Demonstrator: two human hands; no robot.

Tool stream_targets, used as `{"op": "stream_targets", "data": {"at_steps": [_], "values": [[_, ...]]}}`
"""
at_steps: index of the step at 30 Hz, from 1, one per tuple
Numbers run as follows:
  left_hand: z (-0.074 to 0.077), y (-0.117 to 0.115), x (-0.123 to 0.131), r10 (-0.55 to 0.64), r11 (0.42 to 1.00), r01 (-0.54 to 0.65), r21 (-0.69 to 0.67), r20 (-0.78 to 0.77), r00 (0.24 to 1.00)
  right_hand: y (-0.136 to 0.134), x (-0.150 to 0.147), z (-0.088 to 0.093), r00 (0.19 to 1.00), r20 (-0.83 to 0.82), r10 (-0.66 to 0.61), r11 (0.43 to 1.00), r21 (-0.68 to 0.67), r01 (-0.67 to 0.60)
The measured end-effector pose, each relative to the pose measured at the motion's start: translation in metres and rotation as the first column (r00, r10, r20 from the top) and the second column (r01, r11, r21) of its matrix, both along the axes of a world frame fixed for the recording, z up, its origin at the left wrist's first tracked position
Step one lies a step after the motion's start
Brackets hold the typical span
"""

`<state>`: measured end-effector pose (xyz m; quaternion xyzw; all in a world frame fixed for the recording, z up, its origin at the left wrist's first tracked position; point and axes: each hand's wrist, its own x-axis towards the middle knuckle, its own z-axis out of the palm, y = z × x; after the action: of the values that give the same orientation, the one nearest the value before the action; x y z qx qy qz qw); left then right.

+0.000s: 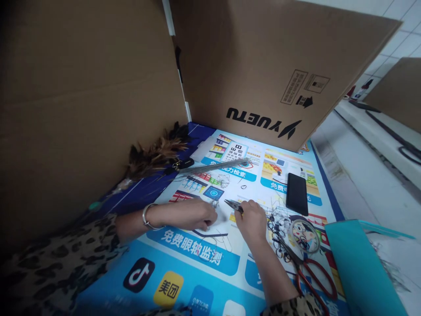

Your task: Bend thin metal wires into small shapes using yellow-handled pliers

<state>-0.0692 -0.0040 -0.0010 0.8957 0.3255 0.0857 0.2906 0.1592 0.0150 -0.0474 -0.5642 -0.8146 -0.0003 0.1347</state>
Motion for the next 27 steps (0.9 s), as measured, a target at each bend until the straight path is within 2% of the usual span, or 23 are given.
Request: {"op": "stream_targets", "data": {"at_steps": [3,6,10,13,15,17,19,27], "values": [[0.001,0.004,0.003,0.115,0.989,-0.092,-0.114,0.21,0.971,0.0,0.001,-0.001,1.0,-0.017,0.002,1.0,-0.001,-0.002],[-0.004,0.01,0.006,0.291,0.938,-0.18,-0.296,0.39,0.874,0.001,0.001,-0.002,0.999,-0.042,0.002,1.0,0.004,-0.002],[-0.018,0.015,0.008,0.56,0.765,-0.211,-0.609,0.467,0.684,-0.001,0.001,0.001,0.998,-0.062,0.02,0.999,0.032,-0.018],[-0.024,0.016,0.009,0.683,0.648,-0.144,-0.748,0.486,0.546,-0.004,-0.001,0.006,0.999,-0.043,0.033,0.995,0.099,-0.029],[-0.025,0.016,0.009,0.734,0.585,-0.093,-0.806,0.477,0.483,-0.007,-0.003,0.01,0.999,-0.015,0.048,0.987,0.155,-0.045],[-0.025,0.016,0.009,0.767,0.533,-0.06,-0.844,0.452,0.455,-0.009,-0.004,0.014,0.998,0.021,0.06,0.976,0.208,-0.063],[-0.026,0.016,0.008,0.782,0.506,-0.045,-0.861,0.436,0.444,-0.011,-0.005,0.017,0.996,0.062,0.064,0.964,0.256,-0.078],[-0.025,0.015,0.009,0.797,0.479,-0.023,-0.877,0.424,0.431,-0.013,-0.002,0.022,0.982,0.178,0.065,0.916,0.379,-0.129]]}}
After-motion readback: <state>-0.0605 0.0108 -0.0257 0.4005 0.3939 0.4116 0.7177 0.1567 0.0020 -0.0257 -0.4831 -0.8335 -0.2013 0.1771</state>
